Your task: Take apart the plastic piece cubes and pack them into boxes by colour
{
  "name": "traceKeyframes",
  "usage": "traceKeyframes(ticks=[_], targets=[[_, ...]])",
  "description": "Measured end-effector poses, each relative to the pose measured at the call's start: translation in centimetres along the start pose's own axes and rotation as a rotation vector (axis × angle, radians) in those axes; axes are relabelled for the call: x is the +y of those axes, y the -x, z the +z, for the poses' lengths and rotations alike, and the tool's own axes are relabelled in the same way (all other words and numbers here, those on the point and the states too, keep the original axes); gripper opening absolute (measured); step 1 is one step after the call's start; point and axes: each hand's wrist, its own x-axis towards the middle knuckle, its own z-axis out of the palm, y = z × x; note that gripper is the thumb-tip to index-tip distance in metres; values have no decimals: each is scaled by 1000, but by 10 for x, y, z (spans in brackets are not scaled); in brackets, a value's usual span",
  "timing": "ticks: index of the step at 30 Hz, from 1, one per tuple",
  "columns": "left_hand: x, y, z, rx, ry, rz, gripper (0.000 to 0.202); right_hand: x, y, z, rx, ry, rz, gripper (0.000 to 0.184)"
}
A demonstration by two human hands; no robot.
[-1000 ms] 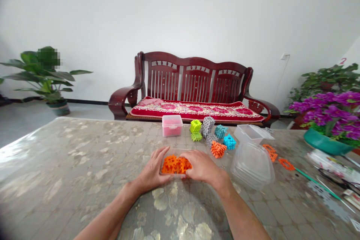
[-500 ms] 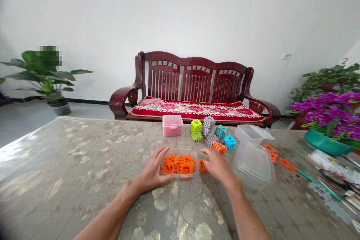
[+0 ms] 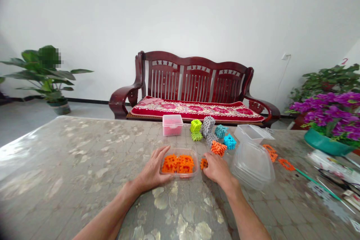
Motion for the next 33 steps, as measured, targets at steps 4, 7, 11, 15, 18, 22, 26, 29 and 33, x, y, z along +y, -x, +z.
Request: traceKeyframes(ticks=[4,7,11,15,18,22,26,29,33], targets=[[1,0,0,0,-5,5,91,-12,4,-21,160,-150,46,47],[2,0,0,3,-18,9,91,-40,8,-40,231,-215,-72,51],[0,-1,2,16,-31,17,92,-89,12,-48,200,-170,-226,46],[-4,0,4,23,-35,30,94,-114,11,-37,138,-171,-325,36],[-5,0,4,12,-25,24,96,-103,5,-25,211,-309,-323,33],[-3,0,1,-6,-7,11,96,-55,-14,-4,602,-454,-77,40],[-1,-1,0,-9,-2,-5,96,-2,-33,16,752,-241,184,60],[-1,0,0,-12,-8,-14,96,20,-44,22,725,-146,319,73],[-2,0,0,-21,-24,-17,93,32,-51,20,648,-142,408,78]])
